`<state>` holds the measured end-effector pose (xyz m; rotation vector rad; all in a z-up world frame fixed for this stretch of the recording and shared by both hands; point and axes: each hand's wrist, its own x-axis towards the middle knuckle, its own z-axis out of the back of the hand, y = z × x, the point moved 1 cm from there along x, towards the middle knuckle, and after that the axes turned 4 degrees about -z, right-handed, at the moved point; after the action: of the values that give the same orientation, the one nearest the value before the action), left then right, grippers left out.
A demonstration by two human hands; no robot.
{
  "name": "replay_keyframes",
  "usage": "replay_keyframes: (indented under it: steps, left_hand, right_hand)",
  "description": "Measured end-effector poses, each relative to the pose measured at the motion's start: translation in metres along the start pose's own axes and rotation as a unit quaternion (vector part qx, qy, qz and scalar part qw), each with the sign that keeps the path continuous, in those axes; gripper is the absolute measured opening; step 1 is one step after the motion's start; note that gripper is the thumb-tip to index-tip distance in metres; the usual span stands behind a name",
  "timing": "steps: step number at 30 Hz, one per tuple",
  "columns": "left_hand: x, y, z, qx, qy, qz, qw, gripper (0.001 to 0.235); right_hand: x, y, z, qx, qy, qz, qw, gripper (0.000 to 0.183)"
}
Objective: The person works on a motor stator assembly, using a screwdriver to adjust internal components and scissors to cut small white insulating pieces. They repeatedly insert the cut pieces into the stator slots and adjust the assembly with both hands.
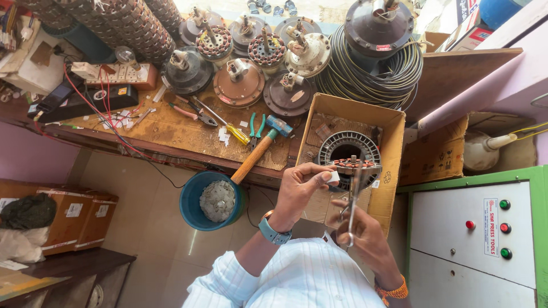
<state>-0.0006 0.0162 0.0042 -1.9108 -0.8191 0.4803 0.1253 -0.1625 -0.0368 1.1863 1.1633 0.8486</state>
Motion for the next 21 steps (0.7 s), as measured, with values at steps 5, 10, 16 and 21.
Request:
replay_keyframes:
  steps: [5, 10, 16, 21]
  left_hand:
    - [-0.003, 0.003, -0.017, -0.127, -0.012, 0.098, 0.987, 0.017]
    - [-0.023, 0.023, -0.036, -0.191, 0.023, 0.068, 0.979, 0.012]
    - [-0.030, 0.046, -0.040, -0.264, -0.004, 0.123, 0.957, 0.020]
    - [-0.023, 0.015, -0.036, 0.089, 0.120, 0.006, 0.989, 0.029]
  right_hand:
    - [0.003, 0.031, -0.021, 0.145, -0.156, 0.066, 0.975, 0.078]
    - [0.010, 0.050, -0.029, 0.156, -0.297, 0.083, 0.938, 0.053]
    - [0.008, 0.036, -0.021, 0.111, -0.320, 0.090, 0.937, 0.033]
    - [0.005, 0.030, 0.035, 0.046, -0.192, -0.001, 0.980, 0.034]
